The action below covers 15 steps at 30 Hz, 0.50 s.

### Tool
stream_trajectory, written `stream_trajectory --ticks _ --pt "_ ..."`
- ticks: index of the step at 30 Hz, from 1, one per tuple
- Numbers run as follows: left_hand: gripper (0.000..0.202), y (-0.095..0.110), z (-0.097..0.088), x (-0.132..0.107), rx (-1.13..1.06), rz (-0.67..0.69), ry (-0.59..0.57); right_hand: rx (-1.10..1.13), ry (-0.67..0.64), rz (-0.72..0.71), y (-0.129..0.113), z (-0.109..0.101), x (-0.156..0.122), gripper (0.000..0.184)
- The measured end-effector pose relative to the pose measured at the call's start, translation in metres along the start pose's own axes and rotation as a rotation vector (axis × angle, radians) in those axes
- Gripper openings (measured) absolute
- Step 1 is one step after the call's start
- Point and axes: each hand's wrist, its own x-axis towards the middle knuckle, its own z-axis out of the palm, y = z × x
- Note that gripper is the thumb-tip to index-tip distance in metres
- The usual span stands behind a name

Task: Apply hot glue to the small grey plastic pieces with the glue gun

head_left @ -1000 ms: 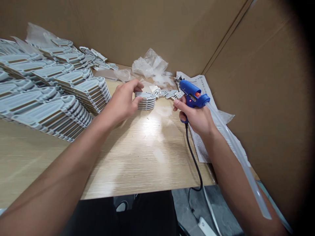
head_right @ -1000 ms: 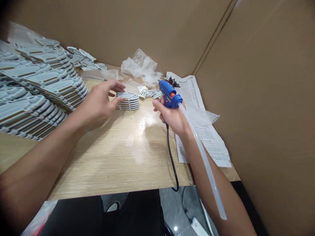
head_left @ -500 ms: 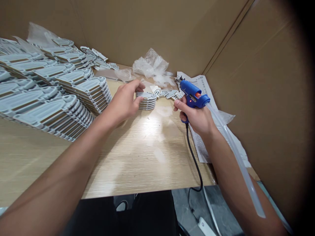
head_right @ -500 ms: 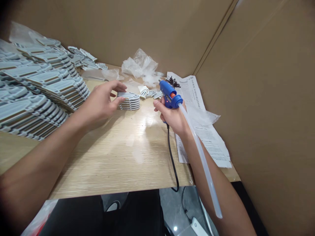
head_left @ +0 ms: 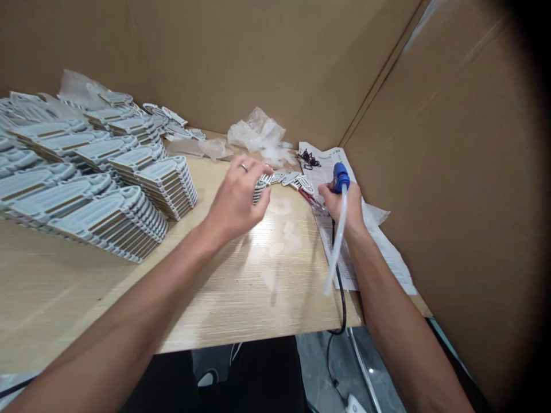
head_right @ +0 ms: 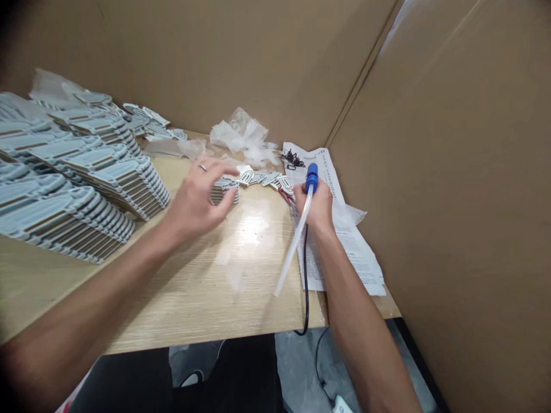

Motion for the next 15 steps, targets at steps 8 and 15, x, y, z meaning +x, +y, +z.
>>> stream_trajectory --ticks 8,15 --pt "0.045 0.041 0.060 0.071 0.517 -0.219 -0.338 0.317 -0.100 0.151 -0.005 -0.002 0.006 0.036" --pt "0.035 0.029 0.110 0.130 0.514 -0.464 -0.534 0.564 -0.162 0.243 -0.012 -0.007 0.009 0.044"
